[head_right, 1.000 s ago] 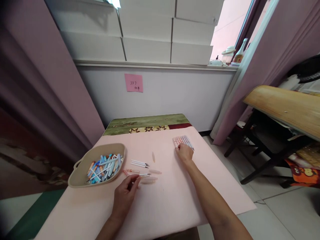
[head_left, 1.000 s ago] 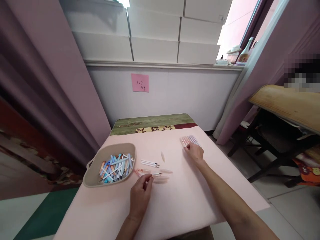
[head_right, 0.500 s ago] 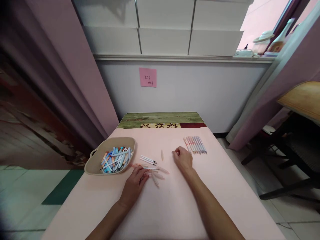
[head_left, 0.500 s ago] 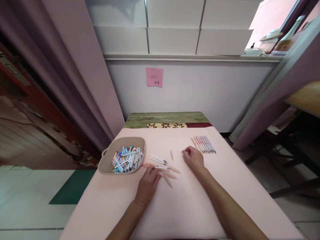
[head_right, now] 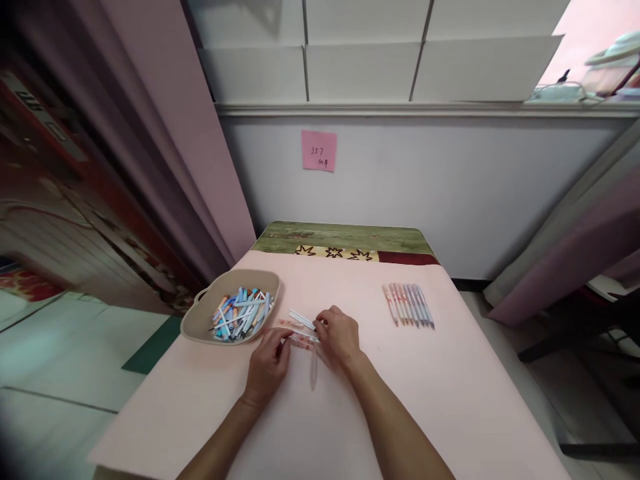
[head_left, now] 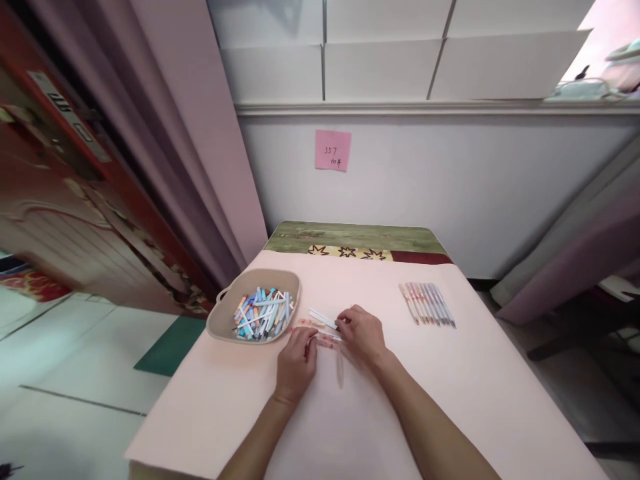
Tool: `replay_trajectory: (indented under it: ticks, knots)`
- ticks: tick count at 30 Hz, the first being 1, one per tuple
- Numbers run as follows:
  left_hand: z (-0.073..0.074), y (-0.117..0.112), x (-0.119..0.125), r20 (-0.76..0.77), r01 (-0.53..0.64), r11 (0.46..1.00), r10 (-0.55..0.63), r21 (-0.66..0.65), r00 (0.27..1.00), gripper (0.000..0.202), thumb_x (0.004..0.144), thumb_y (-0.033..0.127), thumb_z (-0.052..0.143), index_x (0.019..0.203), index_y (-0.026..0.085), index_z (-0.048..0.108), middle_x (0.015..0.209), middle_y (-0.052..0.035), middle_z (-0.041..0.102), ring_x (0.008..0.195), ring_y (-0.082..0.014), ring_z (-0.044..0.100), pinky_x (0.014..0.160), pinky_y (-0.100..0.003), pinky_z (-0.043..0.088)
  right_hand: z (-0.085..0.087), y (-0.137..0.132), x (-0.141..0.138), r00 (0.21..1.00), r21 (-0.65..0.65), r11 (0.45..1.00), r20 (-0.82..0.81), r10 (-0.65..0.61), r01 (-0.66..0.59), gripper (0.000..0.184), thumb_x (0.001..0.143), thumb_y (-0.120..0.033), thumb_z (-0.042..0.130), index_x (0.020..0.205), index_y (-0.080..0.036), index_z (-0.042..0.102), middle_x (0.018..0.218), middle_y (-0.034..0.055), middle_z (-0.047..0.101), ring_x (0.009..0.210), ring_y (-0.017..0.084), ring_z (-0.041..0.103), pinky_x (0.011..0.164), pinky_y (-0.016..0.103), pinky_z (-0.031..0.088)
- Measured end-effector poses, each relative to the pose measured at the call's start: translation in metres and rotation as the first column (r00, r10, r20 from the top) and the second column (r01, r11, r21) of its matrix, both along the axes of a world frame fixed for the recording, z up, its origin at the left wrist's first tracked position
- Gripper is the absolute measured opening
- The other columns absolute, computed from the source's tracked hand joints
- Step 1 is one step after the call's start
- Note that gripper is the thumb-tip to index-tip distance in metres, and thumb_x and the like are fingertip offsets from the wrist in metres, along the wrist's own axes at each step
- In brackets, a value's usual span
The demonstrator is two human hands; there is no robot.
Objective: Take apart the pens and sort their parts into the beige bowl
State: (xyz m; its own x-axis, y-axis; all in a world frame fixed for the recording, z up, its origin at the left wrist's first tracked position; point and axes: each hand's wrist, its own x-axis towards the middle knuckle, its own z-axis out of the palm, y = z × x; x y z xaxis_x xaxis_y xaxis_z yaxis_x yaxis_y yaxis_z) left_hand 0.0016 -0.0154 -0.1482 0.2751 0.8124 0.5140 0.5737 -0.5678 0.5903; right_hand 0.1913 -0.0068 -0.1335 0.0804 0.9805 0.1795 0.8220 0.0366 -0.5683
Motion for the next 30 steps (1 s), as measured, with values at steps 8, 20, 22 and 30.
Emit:
replay_trajectory:
  ticks: [8,20,22,30]
  knots:
    - [0.002,0.001,-0.003,0.05,-0.142,0.988,0.145,-0.06,0.988,0.012,0.087,0.024,0.051,0.09,0.022,0.062,0.085,-0.0038,0.064,0.075,-0.0183,0.06,0.072,-0.029,0.045,0.003,0.004,0.028,0.993,-0.023,0.996,-0.071,-0.089,0.088,0.018,0.086,-0.031,0.054,0.085,-0.026,0.07,0.082,-0.0009,0.069,0.076,0.014,0.062,0.067,0.024,0.039]
    - [0.001,-0.015,-0.005,0.183,-0.175,0.974,0.199,-0.141,0.963,0.011,0.084,0.026,0.054,0.085,0.022,0.064,0.084,-0.0035,0.065,0.068,-0.0173,0.058,0.066,-0.028,0.046,0.0,0.006,-0.013,0.95,-0.043,0.999,0.31,0.045,-0.033,0.03,0.096,-0.031,0.043,0.089,-0.023,0.071,0.094,0.0064,0.066,0.09,0.018,0.058,0.074,0.028,0.037]
    - [0.001,-0.014,-0.005,0.222,-0.191,0.968,0.224,-0.162,0.949,0.01,0.082,0.026,0.056,0.084,0.022,0.065,0.084,-0.0033,0.066,0.066,-0.0169,0.057,0.066,-0.028,0.045,-0.001,0.008,-0.017,0.941,-0.065,0.997,0.332,0.061,-0.041,0.03,0.095,-0.028,0.045,0.085,-0.021,0.072,0.091,0.0082,0.066,0.09,0.019,0.058,0.074,0.029,0.037]
    - [0.003,-0.014,-0.005,0.323,-0.204,0.952,0.271,-0.228,0.907,0.01,0.078,0.026,0.061,0.085,0.022,0.068,0.082,-0.0025,0.068,0.062,-0.0154,0.056,0.063,-0.026,0.044,-0.001,0.006,-0.012,0.95,-0.095,0.995,0.311,0.035,-0.006,0.02,0.092,-0.027,0.048,0.093,-0.021,0.066,0.095,0.006,0.065,0.083,0.018,0.059,0.067,0.027,0.035]
